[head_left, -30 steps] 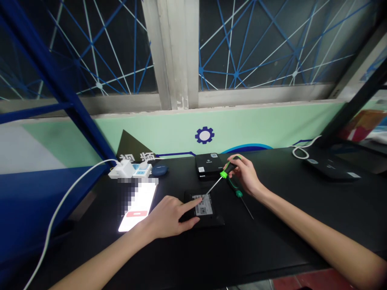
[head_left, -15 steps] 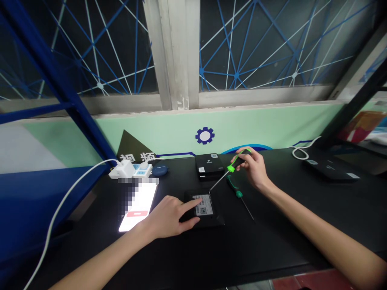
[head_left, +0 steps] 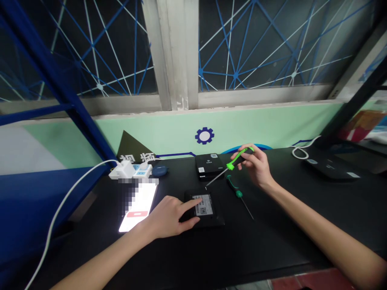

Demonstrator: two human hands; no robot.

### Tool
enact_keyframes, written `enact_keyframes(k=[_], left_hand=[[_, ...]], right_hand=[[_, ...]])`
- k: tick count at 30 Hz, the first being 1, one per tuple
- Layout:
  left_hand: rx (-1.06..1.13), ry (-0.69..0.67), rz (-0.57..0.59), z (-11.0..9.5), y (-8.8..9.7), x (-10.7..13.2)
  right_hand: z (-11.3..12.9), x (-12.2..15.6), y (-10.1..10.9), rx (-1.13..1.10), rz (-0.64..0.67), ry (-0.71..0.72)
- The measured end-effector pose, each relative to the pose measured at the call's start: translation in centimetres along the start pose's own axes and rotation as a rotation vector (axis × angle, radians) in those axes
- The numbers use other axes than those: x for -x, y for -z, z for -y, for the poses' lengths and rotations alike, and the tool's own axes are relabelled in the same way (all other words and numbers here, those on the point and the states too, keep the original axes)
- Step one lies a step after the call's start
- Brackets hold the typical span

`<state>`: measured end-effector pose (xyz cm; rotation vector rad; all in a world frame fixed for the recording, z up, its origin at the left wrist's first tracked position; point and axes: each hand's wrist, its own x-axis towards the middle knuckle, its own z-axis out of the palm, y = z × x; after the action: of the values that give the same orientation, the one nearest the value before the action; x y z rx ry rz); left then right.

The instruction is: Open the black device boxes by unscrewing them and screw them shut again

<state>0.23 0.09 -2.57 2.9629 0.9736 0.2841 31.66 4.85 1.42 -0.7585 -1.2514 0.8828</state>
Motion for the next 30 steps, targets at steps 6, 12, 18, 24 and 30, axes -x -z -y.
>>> enact_keyframes(k=[6,12,18,24,30], left_hand=[[0.013,-0.004,-0.007,0.01,0.01,0.01],[0.021,-0.008,-0.015,-0.04,0.14,0.01],[0.027,-0.018,-0.049,0.00,0.04,0.03],[0.025,-0.011,-0.012,-0.06,0.07,-0.04],[0.015,-0.007,-0.020,-0.07,0.17,-0.02]], right_hand=[[0.35,-0.02,-0.04,-0.075,0.064,-0.123],[0.67,-0.17,0.11,-0.049,-0.021,-0.129],[0.52,-0.31,-0.01,0.053,-0.107,-0.110],[0.17,-0.21,0.07,-0.005,-0.133,-0.122],[-0.05,-0.11,0.11,-0.007,-0.120,-0.134]])
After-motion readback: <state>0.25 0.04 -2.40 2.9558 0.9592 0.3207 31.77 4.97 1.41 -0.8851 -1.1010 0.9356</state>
